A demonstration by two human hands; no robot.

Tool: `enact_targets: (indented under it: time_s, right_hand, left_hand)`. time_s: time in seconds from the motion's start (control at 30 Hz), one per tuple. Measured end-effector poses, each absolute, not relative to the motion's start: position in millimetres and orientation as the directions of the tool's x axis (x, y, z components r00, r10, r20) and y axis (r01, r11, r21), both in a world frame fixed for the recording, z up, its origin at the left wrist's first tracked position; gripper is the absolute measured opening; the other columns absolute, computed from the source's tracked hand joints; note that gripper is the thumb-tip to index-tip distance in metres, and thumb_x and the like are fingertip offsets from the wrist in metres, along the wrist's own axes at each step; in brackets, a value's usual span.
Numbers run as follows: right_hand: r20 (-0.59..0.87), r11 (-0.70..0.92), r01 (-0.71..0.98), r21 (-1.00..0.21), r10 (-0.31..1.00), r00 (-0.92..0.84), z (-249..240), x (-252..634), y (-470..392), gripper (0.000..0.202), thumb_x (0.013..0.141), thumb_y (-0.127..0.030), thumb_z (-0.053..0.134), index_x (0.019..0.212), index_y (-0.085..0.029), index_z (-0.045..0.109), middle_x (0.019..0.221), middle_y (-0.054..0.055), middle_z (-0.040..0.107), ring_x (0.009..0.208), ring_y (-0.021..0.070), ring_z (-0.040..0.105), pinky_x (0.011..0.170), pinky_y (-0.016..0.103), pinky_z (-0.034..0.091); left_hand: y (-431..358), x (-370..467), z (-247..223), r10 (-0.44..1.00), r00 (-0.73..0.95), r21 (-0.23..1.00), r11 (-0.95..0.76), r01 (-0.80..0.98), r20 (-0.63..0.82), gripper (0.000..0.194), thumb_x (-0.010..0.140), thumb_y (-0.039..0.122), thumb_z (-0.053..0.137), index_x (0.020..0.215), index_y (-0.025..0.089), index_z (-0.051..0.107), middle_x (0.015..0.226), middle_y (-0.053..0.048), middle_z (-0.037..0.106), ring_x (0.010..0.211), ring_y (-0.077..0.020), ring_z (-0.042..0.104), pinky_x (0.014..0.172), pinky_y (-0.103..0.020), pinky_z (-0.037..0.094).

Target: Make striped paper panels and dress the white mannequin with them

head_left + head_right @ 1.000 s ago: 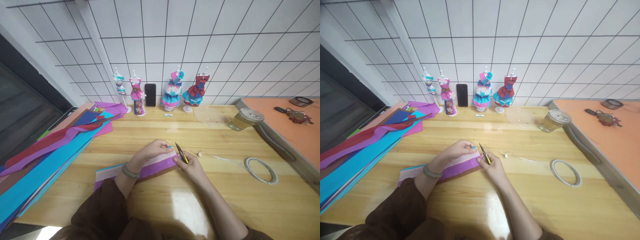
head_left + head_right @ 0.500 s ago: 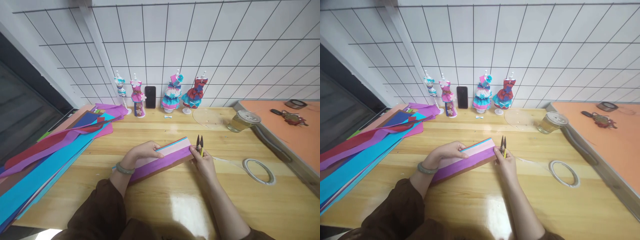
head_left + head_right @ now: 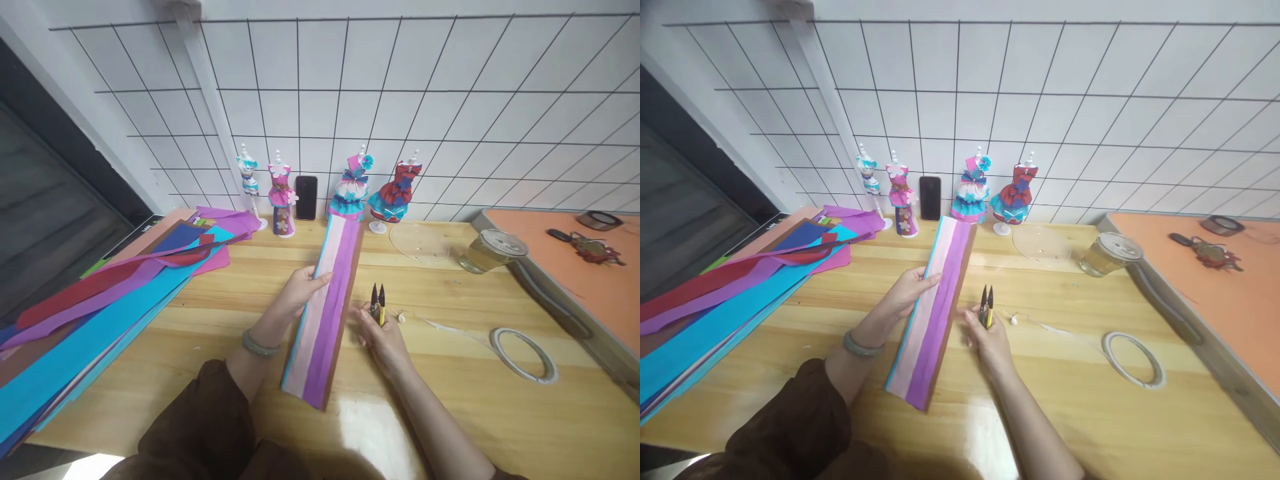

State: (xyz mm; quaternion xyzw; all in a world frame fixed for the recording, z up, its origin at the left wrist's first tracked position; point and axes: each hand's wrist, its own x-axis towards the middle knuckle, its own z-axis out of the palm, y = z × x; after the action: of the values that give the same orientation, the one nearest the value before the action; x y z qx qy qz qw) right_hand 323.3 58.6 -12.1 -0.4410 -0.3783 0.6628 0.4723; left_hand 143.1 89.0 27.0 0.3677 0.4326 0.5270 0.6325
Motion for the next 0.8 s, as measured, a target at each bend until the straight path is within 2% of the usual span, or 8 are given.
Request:
enact_targets:
  time_s: [0.1,0.17,0.33,0.47,0.67,0.8]
  right_hand:
    - [-0.200,-0.262,-0.225,-0.939,0.944,-0.262,-15.0,319.7,53.6,0.036,0.065,-0.042,0.069,0.081,-0.020,0.045,0.052,-0.010,0.045,0.038,0.0052,0.037,0.039,0.020,0.033]
    - [-0.208,-0.266,-0.161,-0.950,0.928,-0.308,-13.5,318.9,51.8,0.037,0.065,-0.042,0.070,0.079,-0.020,0.043,0.049,-0.011,0.041,0.037,0.0055,0.038,0.038,0.020,0.032]
    - [-0.248,-0.268,-0.016,-0.963,0.909,-0.335,-7.5,318.8,52.2,0.044,0.057,-0.043,0.073,0.077,-0.020,0.042,0.051,-0.010,0.044,0.036,0.0051,0.036,0.034,0.019,0.029]
    - [-0.267,-0.268,0.039,-0.963,0.913,-0.310,-8.0,320.5,54.2,0.047,0.053,-0.046,0.074,0.076,-0.020,0.042,0.053,-0.008,0.047,0.038,0.0070,0.039,0.032,0.020,0.031]
    - [-0.214,-0.196,0.090,-0.976,0.932,-0.293,-13.4,329.7,60.5,0.041,0.056,-0.042,0.072,0.073,-0.021,0.042,0.050,-0.008,0.046,0.038,0.0066,0.036,0.035,0.020,0.027]
    - [-0.194,-0.162,0.144,-0.976,0.949,-0.247,-7.4,338.5,66.9,0.039,0.053,-0.040,0.073,0.070,-0.020,0.044,0.052,-0.006,0.050,0.042,0.0083,0.040,0.037,0.021,0.029]
  left_hand:
    - [90.3,146.6,27.1,0.988,-0.022,0.894,0.131,-0.429,-0.155,0.035,0.062,0.032,0.072,0.089,0.012,0.063,0.081,-0.006,0.068,0.080,-0.0183,0.061,0.077,-0.031,0.045]
    - [91.5,145.0,27.1,0.982,-0.064,0.872,0.125,-0.474,-0.175,0.032,0.063,0.030,0.072,0.088,0.013,0.063,0.080,-0.006,0.068,0.081,-0.0187,0.062,0.078,-0.031,0.045]
    - [97.0,133.7,22.4,0.955,-0.152,0.812,0.125,-0.569,-0.254,0.026,0.064,0.023,0.071,0.087,0.012,0.062,0.079,-0.007,0.068,0.069,-0.0164,0.063,0.073,-0.030,0.047]
    - [102.5,124.3,16.1,0.931,-0.221,0.775,0.093,-0.625,-0.290,0.022,0.066,0.018,0.069,0.086,0.011,0.062,0.076,-0.006,0.068,0.066,-0.0154,0.063,0.070,-0.028,0.049]
    - [109.6,113.9,9.1,0.882,-0.284,0.692,0.064,-0.720,-0.377,0.014,0.072,0.012,0.061,0.086,0.011,0.061,0.070,-0.005,0.067,0.063,-0.0147,0.063,0.071,-0.028,0.050]
    - [113.6,110.6,2.3,0.848,-0.320,0.632,0.023,-0.775,-0.423,0.013,0.075,0.010,0.056,0.088,0.011,0.060,0.069,-0.004,0.066,0.062,-0.0137,0.063,0.072,-0.028,0.051]
